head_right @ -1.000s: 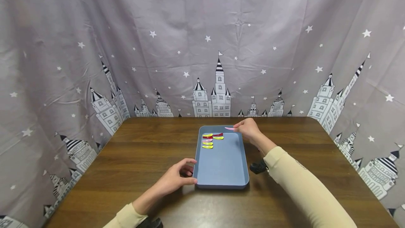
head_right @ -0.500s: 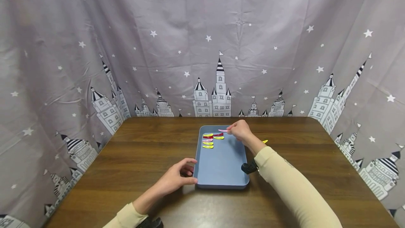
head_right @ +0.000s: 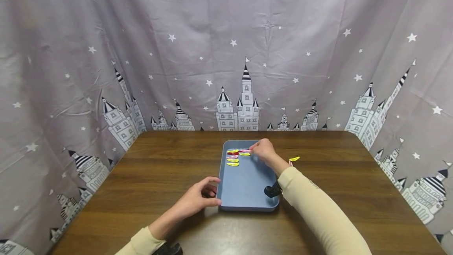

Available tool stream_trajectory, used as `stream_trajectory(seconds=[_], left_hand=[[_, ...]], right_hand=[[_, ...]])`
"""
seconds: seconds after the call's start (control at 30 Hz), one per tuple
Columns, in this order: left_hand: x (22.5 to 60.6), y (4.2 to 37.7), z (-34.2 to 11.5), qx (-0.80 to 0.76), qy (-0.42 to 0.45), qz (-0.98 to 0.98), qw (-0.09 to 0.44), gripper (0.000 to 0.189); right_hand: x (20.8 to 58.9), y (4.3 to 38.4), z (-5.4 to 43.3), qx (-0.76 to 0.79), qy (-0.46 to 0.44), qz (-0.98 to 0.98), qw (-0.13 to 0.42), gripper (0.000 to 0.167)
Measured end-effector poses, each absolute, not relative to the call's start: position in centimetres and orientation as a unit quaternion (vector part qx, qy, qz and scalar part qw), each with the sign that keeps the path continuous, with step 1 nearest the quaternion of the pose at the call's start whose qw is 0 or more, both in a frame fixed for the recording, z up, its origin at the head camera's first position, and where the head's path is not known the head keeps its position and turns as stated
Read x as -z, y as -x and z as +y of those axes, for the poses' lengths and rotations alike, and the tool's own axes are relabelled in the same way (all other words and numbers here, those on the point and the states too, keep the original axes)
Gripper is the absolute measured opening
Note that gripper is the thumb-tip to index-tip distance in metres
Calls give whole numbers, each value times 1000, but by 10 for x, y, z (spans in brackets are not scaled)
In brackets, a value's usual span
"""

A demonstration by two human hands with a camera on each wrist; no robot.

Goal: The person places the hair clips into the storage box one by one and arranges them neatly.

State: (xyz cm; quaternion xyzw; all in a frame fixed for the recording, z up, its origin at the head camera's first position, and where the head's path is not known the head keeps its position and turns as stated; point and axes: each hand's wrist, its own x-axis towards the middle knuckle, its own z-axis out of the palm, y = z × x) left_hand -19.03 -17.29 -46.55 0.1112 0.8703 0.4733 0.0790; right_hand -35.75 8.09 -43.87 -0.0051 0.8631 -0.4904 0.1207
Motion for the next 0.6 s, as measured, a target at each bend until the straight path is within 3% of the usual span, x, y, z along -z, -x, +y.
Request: stream_trajectory(seconds=[0.6], left_hand=[[465,190,-173,-477,-112,868,80,58]], right_hand=[[457,351,71,475,-2,874,102,14]])
